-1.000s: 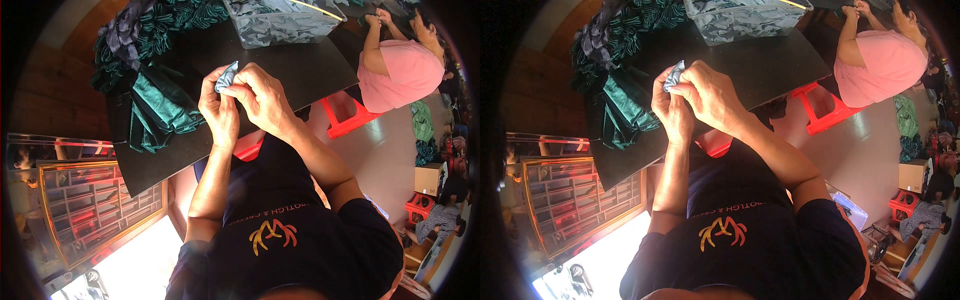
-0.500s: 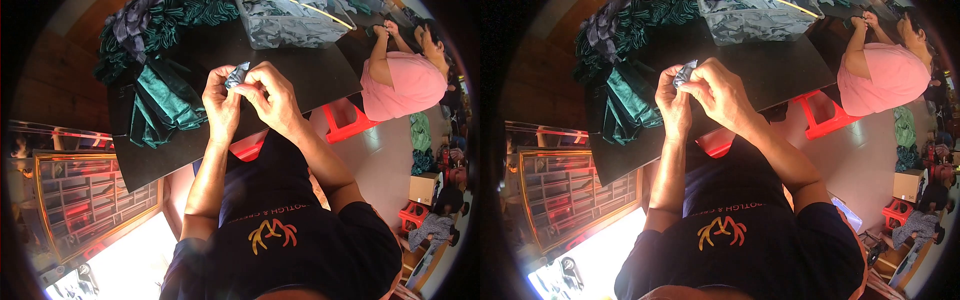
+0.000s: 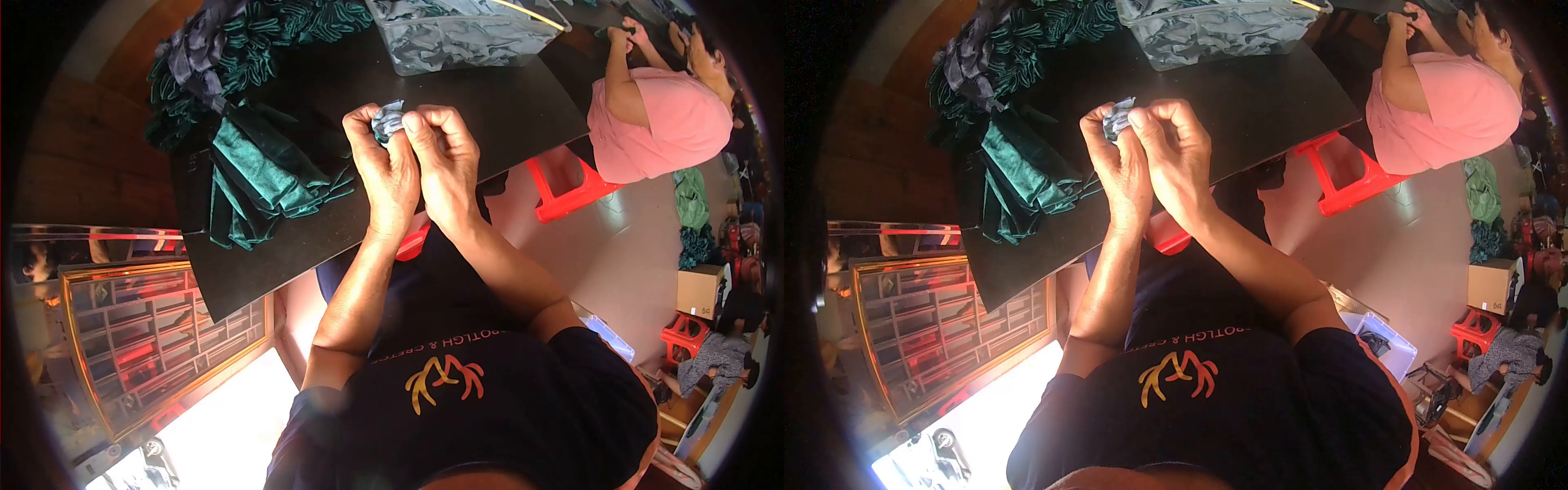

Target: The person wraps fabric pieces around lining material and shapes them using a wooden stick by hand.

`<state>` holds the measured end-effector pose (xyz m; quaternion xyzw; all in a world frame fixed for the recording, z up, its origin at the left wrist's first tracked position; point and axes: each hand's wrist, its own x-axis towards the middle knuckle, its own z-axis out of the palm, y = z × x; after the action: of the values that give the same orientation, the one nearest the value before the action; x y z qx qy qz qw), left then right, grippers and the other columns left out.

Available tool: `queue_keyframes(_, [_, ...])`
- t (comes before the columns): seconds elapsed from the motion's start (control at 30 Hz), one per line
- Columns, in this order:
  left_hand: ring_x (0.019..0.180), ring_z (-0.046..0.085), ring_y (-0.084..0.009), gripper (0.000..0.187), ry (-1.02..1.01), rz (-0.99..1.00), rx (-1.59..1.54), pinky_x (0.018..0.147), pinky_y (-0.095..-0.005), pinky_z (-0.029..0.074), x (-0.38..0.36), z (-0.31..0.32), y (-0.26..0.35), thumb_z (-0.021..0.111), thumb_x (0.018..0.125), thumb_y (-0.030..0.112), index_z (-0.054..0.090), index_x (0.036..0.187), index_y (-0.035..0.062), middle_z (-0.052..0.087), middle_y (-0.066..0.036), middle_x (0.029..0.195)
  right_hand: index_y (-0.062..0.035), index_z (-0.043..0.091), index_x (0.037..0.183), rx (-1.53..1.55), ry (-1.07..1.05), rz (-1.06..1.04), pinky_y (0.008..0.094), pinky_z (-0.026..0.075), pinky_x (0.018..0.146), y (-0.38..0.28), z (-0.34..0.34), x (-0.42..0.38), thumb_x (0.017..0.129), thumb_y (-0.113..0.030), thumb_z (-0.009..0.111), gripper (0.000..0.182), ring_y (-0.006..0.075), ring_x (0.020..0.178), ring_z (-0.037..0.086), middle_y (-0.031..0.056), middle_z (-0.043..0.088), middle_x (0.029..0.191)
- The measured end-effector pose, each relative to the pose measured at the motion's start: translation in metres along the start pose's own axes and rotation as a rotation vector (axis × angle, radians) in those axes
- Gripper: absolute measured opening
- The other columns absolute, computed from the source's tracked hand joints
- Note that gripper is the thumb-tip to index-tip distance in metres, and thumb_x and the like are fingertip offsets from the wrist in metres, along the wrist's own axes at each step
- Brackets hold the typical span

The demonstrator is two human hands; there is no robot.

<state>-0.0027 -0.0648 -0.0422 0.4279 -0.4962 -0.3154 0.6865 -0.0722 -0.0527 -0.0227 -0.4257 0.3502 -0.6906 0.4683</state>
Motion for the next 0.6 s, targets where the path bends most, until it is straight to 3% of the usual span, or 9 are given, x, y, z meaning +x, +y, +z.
queue_keyframes(0.13, [0.083, 0.049, -0.0103, 0.018, 0.018, -0.007, 0.036, 0.075, -0.0254, 0.043, -0.003, 0.004, -0.003, 0.052, 0.091, 0.003, 0.045, 0.107, 0.0022, 0.051, -0.005, 0.092, -0.001, 0.056, 0.091, -0.128, 0.037, -0.122, 0.0255, 0.046, 0.067, 0.017, -0.005, 0.009, 0.094, -0.022, 0.061, 0.022, 0.0075, 0.075, 0.053, 0.003, 0.06, 0.08])
queue_keyframes(0.23, [0.084, 0.047, -0.0186, 0.016, 0.014, 0.067, 0.213, 0.076, -0.0312, 0.042, -0.001, 0.004, 0.011, 0.058, 0.082, 0.0, 0.051, 0.097, -0.0013, 0.047, -0.01, 0.094, -0.0013, 0.055, 0.09, -0.113, 0.076, -0.116, 0.0258, 0.046, 0.066, 0.022, -0.009, 0.014, 0.095, -0.022, 0.059, 0.022, 0.0079, 0.074, 0.052, 0.0029, 0.059, 0.079])
queue_keyframes(0.27, [0.077, 0.046, -0.0151, 0.012, 0.043, 0.072, 0.226, 0.069, -0.0289, 0.042, 0.0, 0.006, 0.017, 0.064, 0.079, -0.001, 0.057, 0.088, -0.0002, 0.047, -0.007, 0.089, -0.0014, 0.055, 0.09, -0.125, 0.074, -0.142, 0.0259, 0.045, 0.065, 0.022, -0.012, 0.016, 0.096, -0.022, 0.058, 0.021, 0.008, 0.072, 0.051, 0.0025, 0.058, 0.079])
queue_keyframes(0.4, [0.061, 0.039, -0.0076, 0.01, -0.012, -0.01, 0.096, 0.057, -0.0249, 0.039, 0.002, 0.002, 0.021, 0.069, 0.077, 0.0, 0.061, 0.082, 0.0017, 0.049, 0.001, 0.074, -0.0014, 0.055, 0.09, -0.214, 0.071, -0.21, 0.0255, 0.044, 0.063, 0.014, -0.016, 0.017, 0.096, -0.02, 0.057, 0.02, 0.0078, 0.069, 0.048, 0.0011, 0.056, 0.077])
queue_keyframes(0.6, [0.048, 0.036, -0.003, 0.004, -0.329, -0.527, -0.438, 0.054, -0.019, 0.038, 0.01, -0.018, 0.045, 0.066, 0.086, 0.005, 0.065, 0.085, 0.0017, 0.048, 0.005, 0.061, -0.0012, 0.06, 0.092, -0.153, -0.086, 0.137, 0.0234, 0.043, 0.061, -0.004, -0.03, 0.027, 0.095, -0.03, 0.058, 0.029, 0.0059, 0.071, 0.052, 0.0004, 0.058, 0.076])
